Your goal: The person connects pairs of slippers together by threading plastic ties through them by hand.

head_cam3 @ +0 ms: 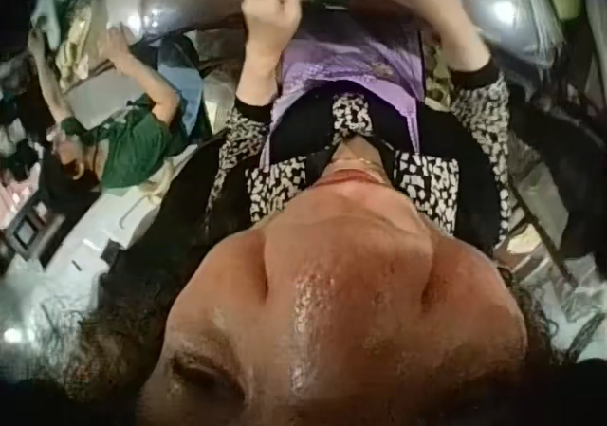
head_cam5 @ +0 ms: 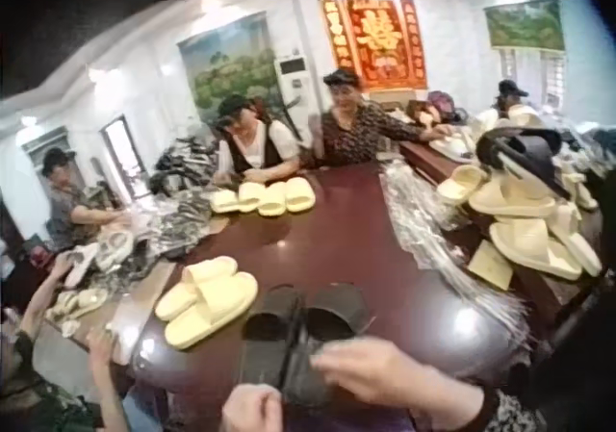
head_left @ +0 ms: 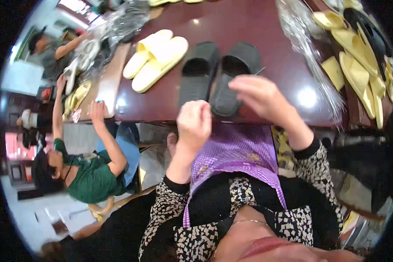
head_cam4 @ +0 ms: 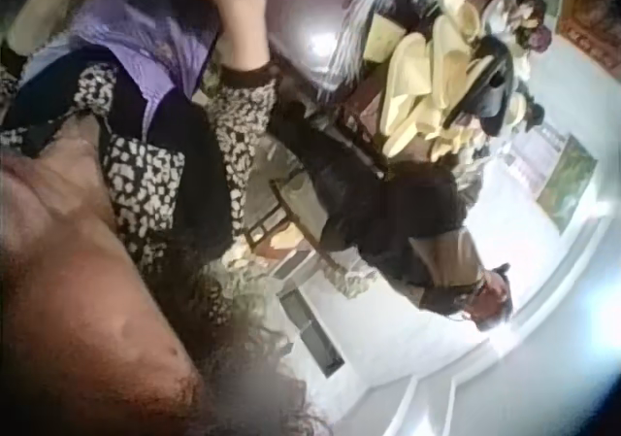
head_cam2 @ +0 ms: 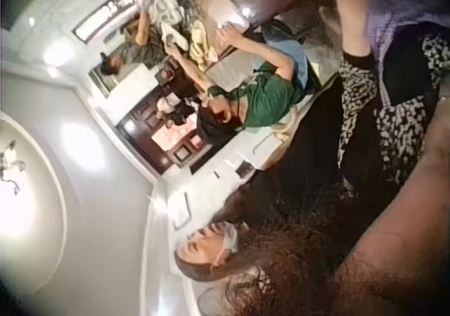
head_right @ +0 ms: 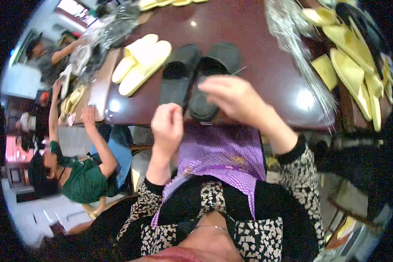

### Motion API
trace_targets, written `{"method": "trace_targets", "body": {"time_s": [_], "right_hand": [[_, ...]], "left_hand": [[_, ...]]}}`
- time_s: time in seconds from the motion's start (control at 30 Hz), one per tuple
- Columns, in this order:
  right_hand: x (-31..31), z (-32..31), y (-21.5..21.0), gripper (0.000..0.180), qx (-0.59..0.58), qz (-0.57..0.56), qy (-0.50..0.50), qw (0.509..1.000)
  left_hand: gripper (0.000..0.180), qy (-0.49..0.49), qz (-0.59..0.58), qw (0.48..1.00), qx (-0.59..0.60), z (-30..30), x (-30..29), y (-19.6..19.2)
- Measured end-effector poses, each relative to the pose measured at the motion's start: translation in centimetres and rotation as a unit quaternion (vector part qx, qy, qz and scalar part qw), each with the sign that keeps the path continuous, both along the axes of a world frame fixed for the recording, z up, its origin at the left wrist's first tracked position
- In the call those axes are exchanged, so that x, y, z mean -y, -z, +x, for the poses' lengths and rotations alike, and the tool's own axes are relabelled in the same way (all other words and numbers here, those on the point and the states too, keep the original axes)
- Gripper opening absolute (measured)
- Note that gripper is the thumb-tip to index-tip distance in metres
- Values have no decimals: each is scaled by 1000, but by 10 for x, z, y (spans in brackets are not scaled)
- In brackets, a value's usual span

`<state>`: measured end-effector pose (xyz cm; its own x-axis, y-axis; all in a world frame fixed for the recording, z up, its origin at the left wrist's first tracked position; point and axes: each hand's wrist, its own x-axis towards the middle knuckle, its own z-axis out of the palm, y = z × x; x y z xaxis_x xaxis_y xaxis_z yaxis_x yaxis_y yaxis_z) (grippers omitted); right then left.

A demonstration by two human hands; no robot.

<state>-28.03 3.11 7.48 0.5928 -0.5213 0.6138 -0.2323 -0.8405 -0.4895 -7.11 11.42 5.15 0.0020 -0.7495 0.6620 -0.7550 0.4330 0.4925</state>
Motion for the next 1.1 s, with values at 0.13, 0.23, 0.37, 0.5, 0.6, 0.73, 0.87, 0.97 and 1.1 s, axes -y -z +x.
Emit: {"method": "trace_targets", "body": {"time_s": [0.13,0.23,0.37,0.5,0.6,0.73,0.87,0.97,1.1], "right_hand": [[-11,28,29,27,-14,62,11,998],[-12,34,42,19,2,86,15,996],[-12,41,40,12,-7,46,-21,999],[-9,52,36,9,-25,49,-48,997],[-8,64,32,9,-49,-24,-77,996],[-2,70,31,10,-84,-55,-67,993],[18,74,36,8,-109,-113,-23,987],[30,86,20,8,-99,-120,-30,987],[40,82,26,10,-115,-102,-18,988]], "left_hand": [[4,-9,-13,999,30,10,-6,11],[7,-20,2,1000,-5,22,-14,21],[8,-29,15,999,41,38,-16,33],[9,-1,18,998,67,52,-7,36],[9,0,13,992,125,62,2,37],[8,5,31,987,157,70,12,43],[6,45,62,981,176,74,39,41],[10,48,62,967,244,82,54,27],[17,99,68,958,259,80,64,13]]}}
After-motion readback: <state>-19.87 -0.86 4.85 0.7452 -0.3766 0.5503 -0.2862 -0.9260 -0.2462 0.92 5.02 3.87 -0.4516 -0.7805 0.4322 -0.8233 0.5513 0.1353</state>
